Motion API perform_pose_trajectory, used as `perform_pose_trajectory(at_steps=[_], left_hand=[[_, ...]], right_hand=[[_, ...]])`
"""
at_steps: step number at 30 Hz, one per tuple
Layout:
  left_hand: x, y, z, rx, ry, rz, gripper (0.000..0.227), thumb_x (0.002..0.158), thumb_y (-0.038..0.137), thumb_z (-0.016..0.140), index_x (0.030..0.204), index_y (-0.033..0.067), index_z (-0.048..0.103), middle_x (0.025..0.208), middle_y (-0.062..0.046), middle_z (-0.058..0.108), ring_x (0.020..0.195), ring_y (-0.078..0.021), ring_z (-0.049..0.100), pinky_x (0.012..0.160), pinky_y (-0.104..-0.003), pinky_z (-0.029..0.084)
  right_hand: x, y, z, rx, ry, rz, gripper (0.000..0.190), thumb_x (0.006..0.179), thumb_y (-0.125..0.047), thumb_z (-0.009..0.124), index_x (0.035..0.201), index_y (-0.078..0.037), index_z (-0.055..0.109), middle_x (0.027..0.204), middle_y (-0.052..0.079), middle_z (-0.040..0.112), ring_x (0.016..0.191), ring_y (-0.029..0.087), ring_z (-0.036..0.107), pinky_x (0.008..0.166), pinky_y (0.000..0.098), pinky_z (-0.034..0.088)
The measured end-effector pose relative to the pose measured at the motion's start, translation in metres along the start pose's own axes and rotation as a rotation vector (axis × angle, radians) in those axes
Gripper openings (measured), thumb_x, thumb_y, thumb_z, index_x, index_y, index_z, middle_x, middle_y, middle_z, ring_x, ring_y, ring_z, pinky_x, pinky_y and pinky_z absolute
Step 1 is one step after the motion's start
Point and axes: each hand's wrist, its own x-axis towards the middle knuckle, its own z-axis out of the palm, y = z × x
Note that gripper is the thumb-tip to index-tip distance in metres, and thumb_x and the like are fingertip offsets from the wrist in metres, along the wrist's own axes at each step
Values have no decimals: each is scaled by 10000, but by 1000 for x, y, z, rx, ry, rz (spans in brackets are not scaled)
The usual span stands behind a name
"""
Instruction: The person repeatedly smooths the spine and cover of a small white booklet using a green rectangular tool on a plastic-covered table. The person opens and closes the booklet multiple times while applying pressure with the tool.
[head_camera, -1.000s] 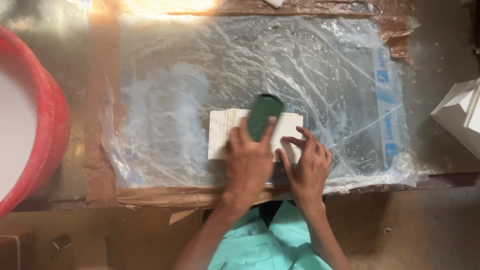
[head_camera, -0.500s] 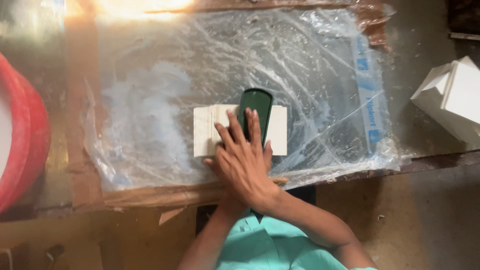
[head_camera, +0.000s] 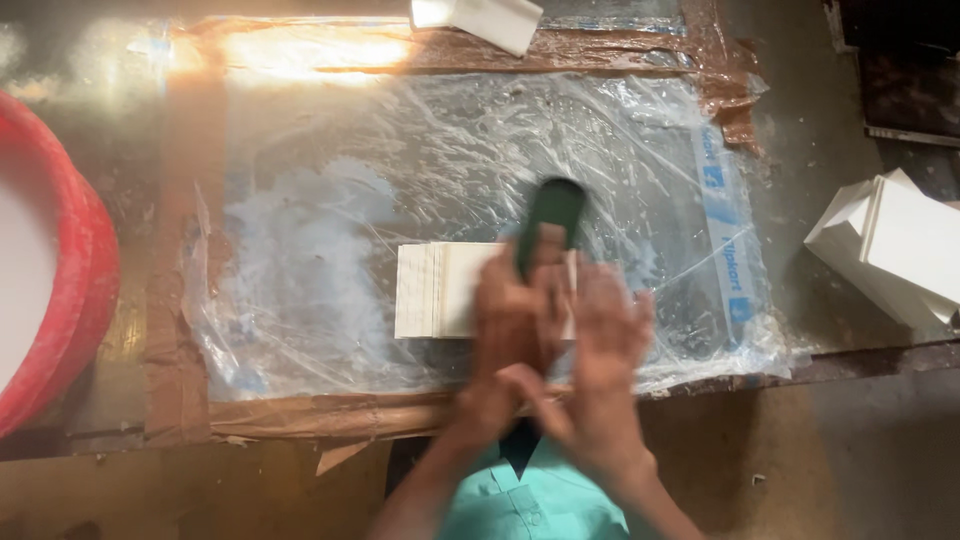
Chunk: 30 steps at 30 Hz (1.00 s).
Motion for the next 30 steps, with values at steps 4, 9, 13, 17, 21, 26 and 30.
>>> perform_pose_trajectory(at_steps=[4,9,13,17,21,26,30], left_hand=[[12,-3,-117,1183,475,284,735,968,397,660,1616,282,333,1428,-307,442,1249,-444,473,1022,-597,456],[13,-20,-177,1212,579,196,679,943,325,712,1537,95,477,1480,-288,431,1295,-419,422,1072,-571,369],[9,-21,-173,1183,594,246,681,905,295,736,1504,57,520,1474,-284,435,1291,-415,402,1049,-549,348],[9,-16,-175,1190,589,264,681,904,298,742,1507,68,522,1478,-268,438,1291,-406,411,1059,-541,357],[8,-19,-177,1170,574,275,680,905,289,744,1513,75,524,1472,-254,444,1288,-400,415,1056,-534,361],[7,-19,-178,1186,574,297,683,902,294,754,1510,84,524,1473,-245,450,1287,-393,418,1055,-531,367],[9,-19,-180,1190,575,302,684,903,293,753,1511,83,522,1480,-240,450,1290,-391,420,1061,-529,371]], right_hand=[[-11,47,22,-41,-53,316,820,965,-508,601,1545,19,360,1680,219,221,1577,441,31,1199,665,-47],[-28,57,56,-11,-101,313,844,951,-510,605,1545,30,345,1673,218,213,1564,438,-9,1175,667,-68],[-34,58,57,-8,-61,331,834,943,-500,615,1552,9,355,1691,203,211,1578,422,12,1206,652,-40],[-22,60,57,-43,-110,386,865,932,-461,664,1548,38,316,1674,225,172,1555,449,-13,1157,679,-55],[-21,52,51,-47,-83,313,798,967,-426,610,1564,17,322,1686,209,192,1568,440,16,1203,652,-1],[-12,28,36,-25,-96,228,612,1031,-354,522,1559,-60,421,1662,191,300,1561,460,93,1215,638,91],[28,12,49,282,-86,185,397,1022,-144,498,1404,-129,606,1549,108,527,1476,342,444,1188,500,386]])
